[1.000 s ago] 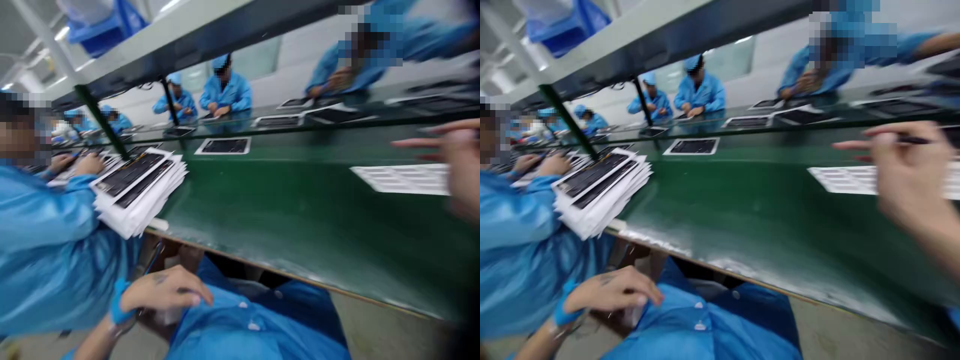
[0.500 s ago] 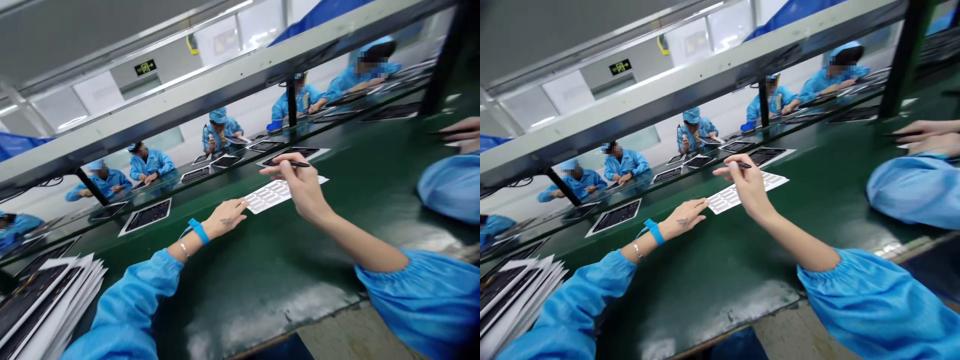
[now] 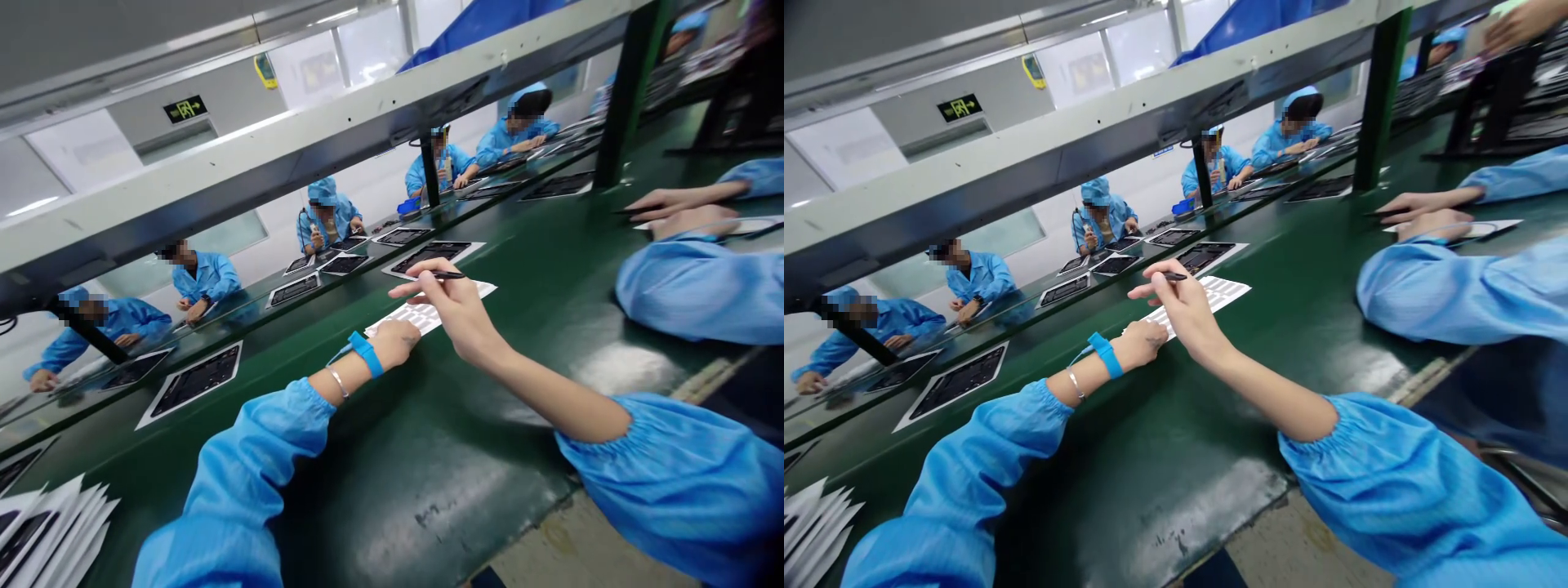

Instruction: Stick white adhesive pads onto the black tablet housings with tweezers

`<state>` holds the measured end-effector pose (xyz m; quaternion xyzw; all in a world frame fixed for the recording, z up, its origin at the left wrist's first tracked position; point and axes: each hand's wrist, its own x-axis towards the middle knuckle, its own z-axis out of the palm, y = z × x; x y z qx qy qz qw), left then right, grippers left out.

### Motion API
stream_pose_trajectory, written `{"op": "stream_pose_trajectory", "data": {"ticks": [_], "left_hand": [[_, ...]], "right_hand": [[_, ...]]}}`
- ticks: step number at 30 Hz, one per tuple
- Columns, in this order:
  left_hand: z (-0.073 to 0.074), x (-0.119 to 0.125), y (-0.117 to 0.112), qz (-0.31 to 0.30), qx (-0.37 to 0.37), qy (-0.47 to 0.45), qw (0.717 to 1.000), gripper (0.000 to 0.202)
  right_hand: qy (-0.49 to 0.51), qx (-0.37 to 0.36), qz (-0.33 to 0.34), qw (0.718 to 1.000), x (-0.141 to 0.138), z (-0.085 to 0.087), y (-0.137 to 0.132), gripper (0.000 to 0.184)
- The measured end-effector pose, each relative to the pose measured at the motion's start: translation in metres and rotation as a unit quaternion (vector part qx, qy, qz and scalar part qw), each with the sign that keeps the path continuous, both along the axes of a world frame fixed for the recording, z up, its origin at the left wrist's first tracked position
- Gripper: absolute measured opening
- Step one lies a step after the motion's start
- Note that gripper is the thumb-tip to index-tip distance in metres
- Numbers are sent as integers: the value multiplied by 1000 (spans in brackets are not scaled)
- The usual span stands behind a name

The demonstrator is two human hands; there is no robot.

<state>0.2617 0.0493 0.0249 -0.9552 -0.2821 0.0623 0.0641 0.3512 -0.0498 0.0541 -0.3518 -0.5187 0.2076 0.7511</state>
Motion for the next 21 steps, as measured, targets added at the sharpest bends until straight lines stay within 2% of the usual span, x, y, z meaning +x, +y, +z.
{"op": "stream_pose_trajectory", "data": {"ticks": [10, 15, 21], "left_hand": [[17, -16, 33, 11, -57, -68, 996, 7], [20, -18, 53, 11, -144, -102, 984, 17], [14, -26, 66, 32, -267, -150, 952, 32]], "right_hand": [[1, 3, -7, 1000, 0, 0, 1, 30], [-1, 4, -9, 1000, 0, -1, 3, 28], [-1, -1, -12, 1000, 0, -3, 5, 30]]}}
